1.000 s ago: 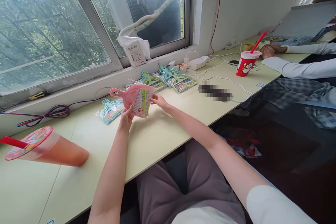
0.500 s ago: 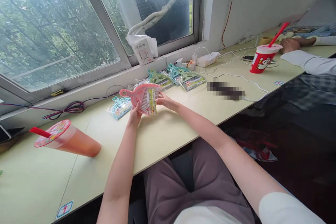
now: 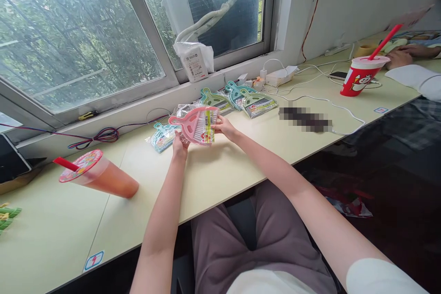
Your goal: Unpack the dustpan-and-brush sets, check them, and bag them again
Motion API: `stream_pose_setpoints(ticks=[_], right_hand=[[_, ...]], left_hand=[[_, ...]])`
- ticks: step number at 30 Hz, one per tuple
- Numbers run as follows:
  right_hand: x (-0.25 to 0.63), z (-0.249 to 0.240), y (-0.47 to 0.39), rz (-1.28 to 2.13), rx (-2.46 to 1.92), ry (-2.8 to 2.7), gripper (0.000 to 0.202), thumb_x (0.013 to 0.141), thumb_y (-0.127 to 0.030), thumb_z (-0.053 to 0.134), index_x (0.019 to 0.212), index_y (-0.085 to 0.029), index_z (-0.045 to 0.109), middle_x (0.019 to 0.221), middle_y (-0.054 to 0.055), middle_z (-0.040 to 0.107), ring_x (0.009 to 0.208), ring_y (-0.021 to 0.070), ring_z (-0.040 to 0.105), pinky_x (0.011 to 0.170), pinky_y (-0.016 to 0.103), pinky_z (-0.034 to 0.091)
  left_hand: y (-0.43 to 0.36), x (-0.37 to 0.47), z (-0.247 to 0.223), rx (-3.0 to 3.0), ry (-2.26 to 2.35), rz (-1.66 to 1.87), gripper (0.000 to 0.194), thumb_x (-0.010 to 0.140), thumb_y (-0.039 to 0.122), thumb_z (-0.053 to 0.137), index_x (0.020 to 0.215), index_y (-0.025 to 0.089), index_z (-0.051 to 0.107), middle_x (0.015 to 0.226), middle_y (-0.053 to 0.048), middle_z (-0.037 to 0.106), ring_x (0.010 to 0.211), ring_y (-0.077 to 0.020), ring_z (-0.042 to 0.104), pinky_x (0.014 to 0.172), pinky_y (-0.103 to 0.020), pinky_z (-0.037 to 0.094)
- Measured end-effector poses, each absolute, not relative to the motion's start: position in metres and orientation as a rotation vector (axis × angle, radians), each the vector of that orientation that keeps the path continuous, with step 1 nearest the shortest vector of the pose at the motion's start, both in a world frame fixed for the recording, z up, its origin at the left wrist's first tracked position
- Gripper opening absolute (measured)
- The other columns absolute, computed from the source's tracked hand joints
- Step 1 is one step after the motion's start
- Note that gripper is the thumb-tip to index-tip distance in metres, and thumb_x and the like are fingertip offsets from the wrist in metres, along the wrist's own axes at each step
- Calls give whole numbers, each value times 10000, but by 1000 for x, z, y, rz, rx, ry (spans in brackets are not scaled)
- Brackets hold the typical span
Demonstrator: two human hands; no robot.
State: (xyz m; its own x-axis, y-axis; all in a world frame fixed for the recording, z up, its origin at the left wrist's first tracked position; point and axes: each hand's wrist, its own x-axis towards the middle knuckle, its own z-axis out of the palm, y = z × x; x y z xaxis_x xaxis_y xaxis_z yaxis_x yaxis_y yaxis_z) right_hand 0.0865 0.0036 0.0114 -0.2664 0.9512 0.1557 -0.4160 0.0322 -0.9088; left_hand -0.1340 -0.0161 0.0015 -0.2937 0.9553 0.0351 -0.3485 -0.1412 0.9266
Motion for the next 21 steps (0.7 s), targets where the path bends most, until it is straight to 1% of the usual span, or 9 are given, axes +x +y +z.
stream_pose_setpoints(ticks=[3, 6, 8, 9, 11, 14, 17, 19, 21], right_hand=[[89, 17, 3, 1471, -661, -1132, 462, 683, -117, 773, 1087, -212, 571, 870, 18, 737, 834, 217, 717, 903, 520, 609], [89, 19, 0, 1402, -661, -1096, 448, 705, -126, 744, 1104, -220, 563, 891, 15, 741, 842, 211, 714, 899, 500, 611], [89, 19, -1, 1370, -667, -1054, 434, 716, -129, 732, 1102, -228, 559, 892, 8, 739, 853, 204, 713, 904, 486, 611], [89, 19, -1, 1364, -672, -1034, 430, 719, -129, 727, 1101, -231, 557, 891, 5, 738, 859, 201, 713, 908, 481, 610], [88, 18, -2, 1363, -686, -1002, 423, 726, -125, 716, 1101, -233, 553, 896, 5, 737, 876, 198, 717, 920, 475, 606], [87, 15, -1, 1374, -716, -958, 419, 732, -111, 707, 1096, -232, 537, 916, 13, 739, 908, 206, 727, 936, 476, 601], [84, 10, 1, 1372, -736, -922, 418, 723, -128, 738, 1067, -231, 524, 943, 32, 737, 942, 226, 728, 918, 474, 612], [83, 7, 3, 1369, -731, -921, 416, 719, -166, 765, 1047, -236, 520, 959, 41, 733, 962, 237, 723, 895, 474, 624], [82, 4, 4, 1370, -719, -928, 417, 718, -193, 777, 1040, -242, 516, 966, 39, 729, 974, 237, 718, 886, 467, 629]], left_hand=[[-12, -145, 2, 821, 1172, 1689, 403, 943, 520, 566, 1202, 221, 649, 974, -69, 749, 916, -160, 712, 856, -302, 561], [-16, -149, 8, 901, 1060, 1662, 489, 921, 591, 565, 1239, 225, 625, 1165, -108, 725, 1047, -199, 702, 898, -341, 562], [-22, -146, 12, 978, 973, 1561, 577, 875, 650, 597, 1257, 217, 614, 1293, -141, 673, 1120, -243, 683, 903, -378, 569], [-26, -143, 13, 1025, 949, 1477, 606, 847, 662, 627, 1245, 205, 622, 1311, -158, 662, 1124, -264, 684, 893, -394, 575], [-32, -136, 13, 1120, 940, 1260, 594, 801, 634, 703, 1173, 173, 657, 1258, -184, 686, 1078, -292, 705, 858, -397, 587], [-37, -126, 10, 1198, 951, 1020, 504, 767, 555, 781, 1047, 147, 688, 1103, -174, 743, 957, -278, 745, 781, -339, 595], [-38, -122, 8, 1194, 969, 1006, 476, 748, 544, 803, 976, 138, 703, 1028, -155, 764, 866, -235, 757, 709, -281, 591], [-38, -123, 9, 1191, 985, 1018, 485, 720, 558, 818, 940, 136, 721, 1038, -162, 766, 829, -220, 755, 670, -262, 587], [-40, -126, 11, 1209, 984, 983, 509, 695, 567, 832, 954, 138, 741, 1086, -182, 757, 804, -218, 752, 650, -264, 588]])
